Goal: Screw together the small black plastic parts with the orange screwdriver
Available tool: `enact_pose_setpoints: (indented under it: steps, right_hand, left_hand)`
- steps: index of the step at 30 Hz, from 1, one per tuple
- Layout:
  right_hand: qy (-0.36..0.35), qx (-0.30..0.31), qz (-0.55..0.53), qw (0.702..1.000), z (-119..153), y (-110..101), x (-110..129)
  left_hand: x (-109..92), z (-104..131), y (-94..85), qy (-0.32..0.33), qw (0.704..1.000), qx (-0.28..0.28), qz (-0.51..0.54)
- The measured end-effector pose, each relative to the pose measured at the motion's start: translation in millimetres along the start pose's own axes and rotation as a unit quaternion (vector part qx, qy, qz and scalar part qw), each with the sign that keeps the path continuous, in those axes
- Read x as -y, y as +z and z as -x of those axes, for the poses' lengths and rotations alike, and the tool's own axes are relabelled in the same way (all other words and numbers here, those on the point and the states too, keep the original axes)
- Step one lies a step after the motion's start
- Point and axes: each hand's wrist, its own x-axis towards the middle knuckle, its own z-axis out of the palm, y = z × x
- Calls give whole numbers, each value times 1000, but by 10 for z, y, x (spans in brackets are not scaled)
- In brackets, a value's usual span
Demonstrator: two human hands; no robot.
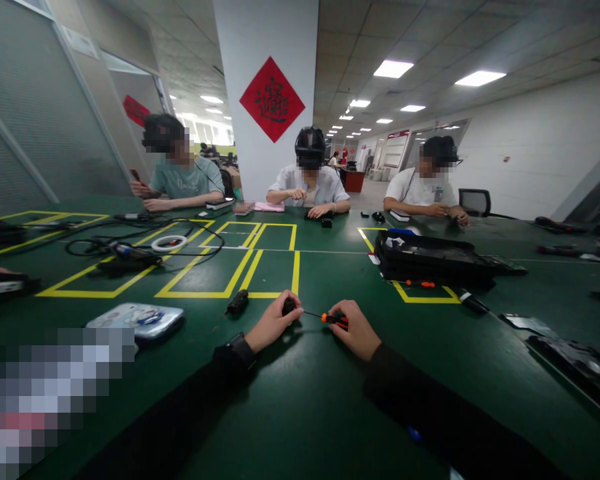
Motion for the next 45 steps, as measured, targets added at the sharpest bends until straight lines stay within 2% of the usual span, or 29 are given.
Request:
enact_pose_setpoints:
  steps: [5,10,16,22,26,36,45]
  right_hand:
    - [20,9,-17,1000,-9,14,-18]
    - [10,36,-4,999,-36,11,-24]
    - [14,16,-15,1000,-11,-10,14]
    - [33,23,-12,999,-14,10,-6]
    - [12,37,4,999,-33,17,-32]
    - [29,22,-28,999,-1,-25,37]
    - [13,30,-6,999,-42,23,-54]
  left_hand:
    - [-6,-3,-7,5,1000,0,-5]
    - [-26,6,-9,-3,1000,-5,4]
    - [-59,11,-6,-4,1000,1,11]
    - [-55,7,-7,0,1000,-3,2]
    - [-41,4,-3,7,1000,-4,-3]
    - [-29,-3,-2,16,1000,0,-24]
    - [-47,-1,-4,10,1000,-1,-19]
